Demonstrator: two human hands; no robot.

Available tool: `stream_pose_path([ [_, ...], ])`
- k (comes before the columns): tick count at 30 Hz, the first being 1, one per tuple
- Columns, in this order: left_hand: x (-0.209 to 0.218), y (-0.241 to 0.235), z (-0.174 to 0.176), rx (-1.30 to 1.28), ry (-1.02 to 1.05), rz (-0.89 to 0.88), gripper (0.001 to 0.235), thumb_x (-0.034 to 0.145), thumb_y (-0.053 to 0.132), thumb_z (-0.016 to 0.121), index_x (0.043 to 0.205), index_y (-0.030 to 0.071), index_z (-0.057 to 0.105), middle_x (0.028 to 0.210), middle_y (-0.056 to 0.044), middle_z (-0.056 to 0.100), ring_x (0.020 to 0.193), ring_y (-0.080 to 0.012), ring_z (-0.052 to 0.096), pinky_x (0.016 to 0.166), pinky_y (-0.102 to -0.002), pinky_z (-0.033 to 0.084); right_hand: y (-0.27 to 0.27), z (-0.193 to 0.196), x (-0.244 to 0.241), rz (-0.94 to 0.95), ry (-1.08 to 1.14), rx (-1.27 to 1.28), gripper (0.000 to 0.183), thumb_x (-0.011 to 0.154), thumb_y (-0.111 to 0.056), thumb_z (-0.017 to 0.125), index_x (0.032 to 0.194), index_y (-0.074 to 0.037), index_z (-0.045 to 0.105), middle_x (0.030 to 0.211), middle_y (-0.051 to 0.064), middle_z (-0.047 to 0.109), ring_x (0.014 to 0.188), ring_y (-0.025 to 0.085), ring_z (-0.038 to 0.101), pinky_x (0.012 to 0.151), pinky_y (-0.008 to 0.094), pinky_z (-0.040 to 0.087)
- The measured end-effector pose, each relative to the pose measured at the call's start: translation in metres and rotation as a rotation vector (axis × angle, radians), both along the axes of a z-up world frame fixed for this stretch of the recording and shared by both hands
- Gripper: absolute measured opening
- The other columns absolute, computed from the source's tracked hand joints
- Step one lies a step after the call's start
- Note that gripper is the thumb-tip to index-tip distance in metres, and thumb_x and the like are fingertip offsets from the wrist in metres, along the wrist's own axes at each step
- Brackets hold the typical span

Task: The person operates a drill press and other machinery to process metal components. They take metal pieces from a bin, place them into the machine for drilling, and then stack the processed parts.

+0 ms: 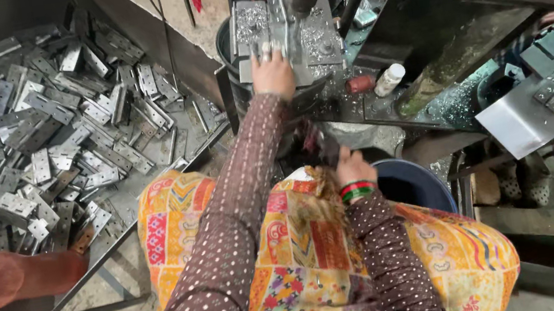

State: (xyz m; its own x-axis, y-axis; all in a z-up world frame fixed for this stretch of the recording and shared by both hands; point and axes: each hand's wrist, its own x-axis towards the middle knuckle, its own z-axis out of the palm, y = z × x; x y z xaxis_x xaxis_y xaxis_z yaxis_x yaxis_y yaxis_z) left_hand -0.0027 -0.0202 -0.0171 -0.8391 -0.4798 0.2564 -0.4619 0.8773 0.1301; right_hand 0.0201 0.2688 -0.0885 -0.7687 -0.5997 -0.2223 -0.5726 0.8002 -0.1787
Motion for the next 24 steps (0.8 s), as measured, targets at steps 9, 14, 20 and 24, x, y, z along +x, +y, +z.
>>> stream_pose_path([
  [9,-0.038,-0.023,-0.023,0.1,-0.017,0.02,0.041,0.097,0.023,0.053,0.131,0.006,0.067,0.153,-0.014,0.048,0.143,-0.033,0.04,0.121,-0.061,0.02,-0.01,-0.096,-0.01,-0.064,0.025,0.045,0.124,0.063,-0.081,0.076,0.153,-0.014,0.024,0.142,0.037,0.04,0.118,0.049,0.059,0.086,0.053,0.055],
  [14,-0.018,-0.023,-0.012,0.073,-0.069,-0.026,0.034,0.088,0.021,0.057,0.116,0.009,0.073,0.152,-0.014,0.047,0.147,-0.0335,0.034,0.117,-0.06,0.022,0.005,-0.085,-0.01,-0.034,-0.113,0.046,0.125,0.074,-0.083,0.071,0.158,-0.005,0.023,0.125,0.037,0.06,0.11,0.049,0.066,0.089,0.054,0.057],
  [20,-0.046,-0.032,-0.035,0.056,0.059,-0.018,0.029,0.091,0.021,0.055,0.106,0.01,0.077,0.146,-0.013,0.054,0.141,-0.0325,0.043,0.116,-0.061,0.025,-0.003,-0.024,-0.006,-0.141,-0.074,0.109,0.1,0.081,-0.079,0.061,0.152,-0.012,0.041,0.135,0.028,0.063,0.108,0.047,0.072,0.088,0.055,0.061],
  [24,-0.057,-0.037,-0.036,0.035,0.084,0.02,0.03,0.092,0.021,0.055,0.11,0.01,0.077,0.141,-0.011,0.058,0.137,-0.0308,0.05,0.115,-0.06,0.028,-0.009,-0.091,-0.008,-0.114,-0.139,0.125,0.137,0.056,-0.076,0.084,0.16,-0.02,0.015,0.152,0.04,0.031,0.123,0.05,0.052,0.091,0.057,0.051],
])
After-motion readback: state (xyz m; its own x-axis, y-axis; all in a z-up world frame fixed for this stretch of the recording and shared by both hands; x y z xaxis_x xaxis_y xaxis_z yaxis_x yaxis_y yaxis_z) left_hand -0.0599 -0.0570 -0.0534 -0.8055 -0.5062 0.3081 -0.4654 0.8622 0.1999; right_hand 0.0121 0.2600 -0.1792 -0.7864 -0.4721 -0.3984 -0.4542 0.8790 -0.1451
